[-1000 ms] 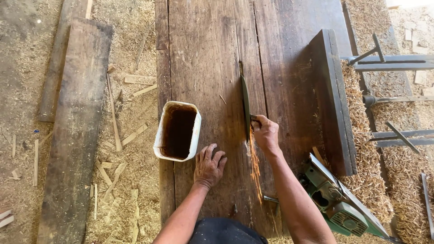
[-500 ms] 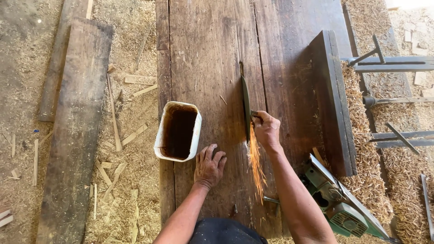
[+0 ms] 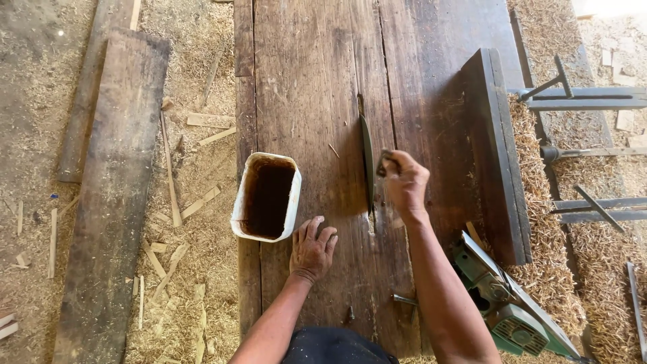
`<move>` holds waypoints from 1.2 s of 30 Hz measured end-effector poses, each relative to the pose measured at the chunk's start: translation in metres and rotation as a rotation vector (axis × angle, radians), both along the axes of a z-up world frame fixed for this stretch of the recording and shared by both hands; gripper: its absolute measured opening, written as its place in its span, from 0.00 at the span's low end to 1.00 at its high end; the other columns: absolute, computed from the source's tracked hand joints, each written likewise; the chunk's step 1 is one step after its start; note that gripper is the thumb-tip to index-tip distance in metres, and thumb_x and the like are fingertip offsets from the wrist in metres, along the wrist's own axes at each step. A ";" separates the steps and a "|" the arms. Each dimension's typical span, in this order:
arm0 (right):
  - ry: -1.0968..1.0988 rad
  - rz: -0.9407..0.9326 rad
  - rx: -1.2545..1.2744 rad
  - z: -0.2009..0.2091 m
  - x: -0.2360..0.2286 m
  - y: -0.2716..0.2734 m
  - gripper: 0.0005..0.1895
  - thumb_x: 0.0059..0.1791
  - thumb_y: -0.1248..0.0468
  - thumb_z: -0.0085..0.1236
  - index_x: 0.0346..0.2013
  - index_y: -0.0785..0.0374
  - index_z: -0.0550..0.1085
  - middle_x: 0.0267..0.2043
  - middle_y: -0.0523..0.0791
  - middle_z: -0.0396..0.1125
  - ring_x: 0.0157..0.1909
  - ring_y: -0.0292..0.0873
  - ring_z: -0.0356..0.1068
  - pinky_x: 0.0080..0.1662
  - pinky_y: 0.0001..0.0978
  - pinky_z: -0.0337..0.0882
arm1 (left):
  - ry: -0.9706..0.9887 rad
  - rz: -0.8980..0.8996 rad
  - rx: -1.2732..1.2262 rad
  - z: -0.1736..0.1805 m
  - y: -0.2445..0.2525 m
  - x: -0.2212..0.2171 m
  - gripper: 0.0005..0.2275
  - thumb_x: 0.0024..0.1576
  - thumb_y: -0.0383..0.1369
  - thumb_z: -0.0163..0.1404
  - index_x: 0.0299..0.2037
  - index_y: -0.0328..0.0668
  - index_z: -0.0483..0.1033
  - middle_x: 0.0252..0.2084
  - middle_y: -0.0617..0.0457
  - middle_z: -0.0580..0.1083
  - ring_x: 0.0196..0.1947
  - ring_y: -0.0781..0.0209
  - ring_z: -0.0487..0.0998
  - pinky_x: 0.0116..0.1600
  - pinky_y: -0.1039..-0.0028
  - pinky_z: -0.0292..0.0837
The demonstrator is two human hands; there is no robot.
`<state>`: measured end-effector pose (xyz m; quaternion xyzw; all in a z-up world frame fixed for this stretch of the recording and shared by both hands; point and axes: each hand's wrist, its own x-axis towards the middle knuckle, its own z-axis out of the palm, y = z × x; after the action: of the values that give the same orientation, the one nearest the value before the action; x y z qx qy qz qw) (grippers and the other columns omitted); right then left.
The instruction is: Sharpening a small metal planer blade against the side of a rotating table saw blade and dipping it into a lubricant container.
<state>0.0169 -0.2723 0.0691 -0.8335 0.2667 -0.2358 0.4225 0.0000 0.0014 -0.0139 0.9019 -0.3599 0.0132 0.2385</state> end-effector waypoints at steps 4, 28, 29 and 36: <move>-0.361 -0.098 0.463 0.044 -0.012 -0.007 0.06 0.53 0.71 0.57 0.43 0.63 0.79 0.43 0.48 0.76 0.42 0.43 0.78 0.44 0.38 0.85 | 0.069 0.015 -0.043 0.006 0.000 -0.001 0.07 0.61 0.41 0.52 0.46 0.55 0.77 0.62 0.51 0.66 0.63 0.47 0.64 0.65 0.54 0.60; 0.279 0.068 -0.003 -0.053 -0.036 0.010 0.10 0.48 0.68 0.61 0.44 0.62 0.81 0.35 0.53 0.77 0.35 0.46 0.79 0.39 0.36 0.76 | 0.030 0.013 -0.031 0.009 0.000 0.001 0.08 0.59 0.41 0.54 0.46 0.55 0.77 0.62 0.51 0.66 0.63 0.47 0.63 0.64 0.55 0.60; 0.280 0.066 -0.003 -0.052 -0.036 0.010 0.10 0.48 0.68 0.61 0.44 0.62 0.81 0.35 0.53 0.77 0.35 0.46 0.79 0.39 0.36 0.76 | 0.031 0.011 -0.031 0.008 0.000 0.001 0.08 0.59 0.41 0.54 0.46 0.55 0.77 0.62 0.51 0.66 0.63 0.47 0.63 0.64 0.55 0.60; 0.339 0.058 -0.015 -0.053 -0.029 0.008 0.10 0.51 0.67 0.59 0.46 0.60 0.81 0.39 0.51 0.78 0.36 0.43 0.78 0.39 0.35 0.77 | 0.039 0.007 -0.005 0.006 0.000 0.001 0.08 0.61 0.41 0.53 0.47 0.55 0.77 0.62 0.50 0.65 0.64 0.47 0.63 0.65 0.55 0.60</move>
<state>-0.0117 -0.2642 0.0158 -0.8717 0.3084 -0.0816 0.3720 0.0009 0.0012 -0.0079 0.9027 -0.3517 -0.0027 0.2478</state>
